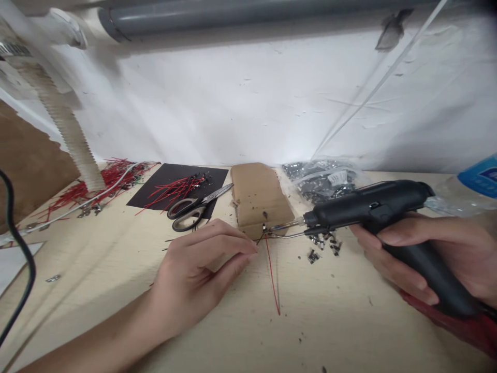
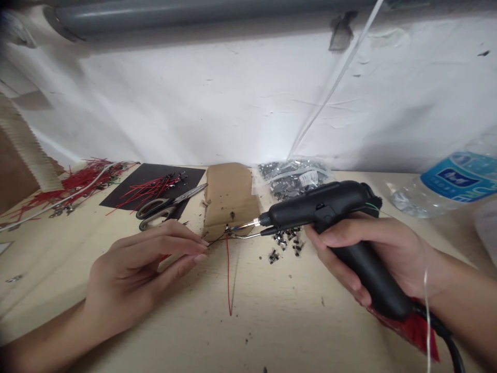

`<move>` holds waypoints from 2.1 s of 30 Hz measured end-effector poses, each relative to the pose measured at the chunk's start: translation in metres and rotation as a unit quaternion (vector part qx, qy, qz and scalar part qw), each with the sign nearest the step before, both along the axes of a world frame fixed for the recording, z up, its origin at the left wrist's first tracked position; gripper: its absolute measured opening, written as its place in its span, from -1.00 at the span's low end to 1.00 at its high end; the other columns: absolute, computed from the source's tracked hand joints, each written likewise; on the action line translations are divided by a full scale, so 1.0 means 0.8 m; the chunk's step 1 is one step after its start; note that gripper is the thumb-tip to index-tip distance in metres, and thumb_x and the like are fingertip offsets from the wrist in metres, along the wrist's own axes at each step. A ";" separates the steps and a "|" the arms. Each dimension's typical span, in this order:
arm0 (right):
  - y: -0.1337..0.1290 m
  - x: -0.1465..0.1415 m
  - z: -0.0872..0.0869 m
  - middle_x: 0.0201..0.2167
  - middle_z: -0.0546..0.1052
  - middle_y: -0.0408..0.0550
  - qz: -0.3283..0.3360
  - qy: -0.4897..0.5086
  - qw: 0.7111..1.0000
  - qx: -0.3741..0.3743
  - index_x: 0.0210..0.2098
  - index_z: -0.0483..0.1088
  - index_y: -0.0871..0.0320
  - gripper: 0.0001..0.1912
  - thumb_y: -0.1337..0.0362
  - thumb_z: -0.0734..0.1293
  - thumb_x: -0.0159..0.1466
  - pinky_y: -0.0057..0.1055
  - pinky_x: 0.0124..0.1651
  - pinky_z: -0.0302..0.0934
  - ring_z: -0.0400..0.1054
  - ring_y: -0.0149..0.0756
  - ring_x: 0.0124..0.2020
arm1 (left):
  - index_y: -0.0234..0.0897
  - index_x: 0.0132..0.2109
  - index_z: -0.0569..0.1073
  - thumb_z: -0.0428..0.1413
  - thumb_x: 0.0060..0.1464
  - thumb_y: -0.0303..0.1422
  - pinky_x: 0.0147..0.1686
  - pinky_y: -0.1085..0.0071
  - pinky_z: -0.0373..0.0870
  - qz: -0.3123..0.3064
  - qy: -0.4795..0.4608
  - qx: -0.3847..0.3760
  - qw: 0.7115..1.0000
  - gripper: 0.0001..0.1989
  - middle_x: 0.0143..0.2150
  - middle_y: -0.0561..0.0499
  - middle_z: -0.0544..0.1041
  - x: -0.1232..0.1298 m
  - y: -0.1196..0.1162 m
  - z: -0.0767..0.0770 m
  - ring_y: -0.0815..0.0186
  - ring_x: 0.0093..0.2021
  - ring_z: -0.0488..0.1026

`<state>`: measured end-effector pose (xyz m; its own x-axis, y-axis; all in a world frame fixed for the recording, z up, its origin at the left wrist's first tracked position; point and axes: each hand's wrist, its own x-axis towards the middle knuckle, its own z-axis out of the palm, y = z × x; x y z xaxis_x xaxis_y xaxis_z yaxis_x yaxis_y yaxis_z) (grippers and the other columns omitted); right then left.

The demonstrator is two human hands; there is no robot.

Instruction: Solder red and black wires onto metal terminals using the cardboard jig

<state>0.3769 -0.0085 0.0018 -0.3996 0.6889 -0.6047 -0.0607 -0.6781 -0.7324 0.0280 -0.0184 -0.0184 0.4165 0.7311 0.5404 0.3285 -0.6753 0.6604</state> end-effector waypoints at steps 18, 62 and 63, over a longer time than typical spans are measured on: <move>0.001 0.000 0.000 -0.79 0.44 -0.13 0.001 -0.005 1.000 0.000 -0.44 0.63 0.12 -0.72 0.02 0.55 0.04 -0.56 -0.73 0.22 0.29 -0.40 -0.82 | -0.20 -0.09 0.65 0.25 0.23 -0.63 -0.22 0.45 0.56 0.000 -0.010 -0.009 1.000 -0.76 -0.20 0.00 0.68 0.001 0.001 -0.001 0.35 -0.19 0.62; 0.003 -0.004 0.003 -0.81 0.44 -0.11 -0.006 -0.021 1.000 0.000 -0.47 0.63 0.07 -0.72 0.01 0.57 -0.03 -0.55 -0.76 0.25 0.28 -0.39 -0.84 | -0.21 -0.09 0.65 0.27 0.23 -0.61 -0.19 0.47 0.55 0.010 -0.009 -0.007 1.000 -0.79 -0.18 0.02 0.68 0.001 0.003 -0.006 0.38 -0.17 0.62; 0.003 -0.003 0.003 -0.81 0.44 -0.11 -0.003 -0.020 1.000 -0.002 -0.47 0.63 0.07 -0.73 0.02 0.57 -0.03 -0.55 -0.76 0.26 0.29 -0.38 -0.84 | -0.21 -0.10 0.65 0.27 0.24 -0.61 -0.19 0.47 0.55 0.011 -0.008 -0.007 1.000 -0.79 -0.18 0.02 0.68 0.001 0.003 -0.005 0.37 -0.17 0.62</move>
<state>0.3745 -0.0060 0.0041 -0.3720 0.6886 -0.6224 -0.0355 -0.6806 -0.7318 0.0286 -0.0158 -0.0228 0.3921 0.7473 0.5364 0.3327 -0.6589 0.6747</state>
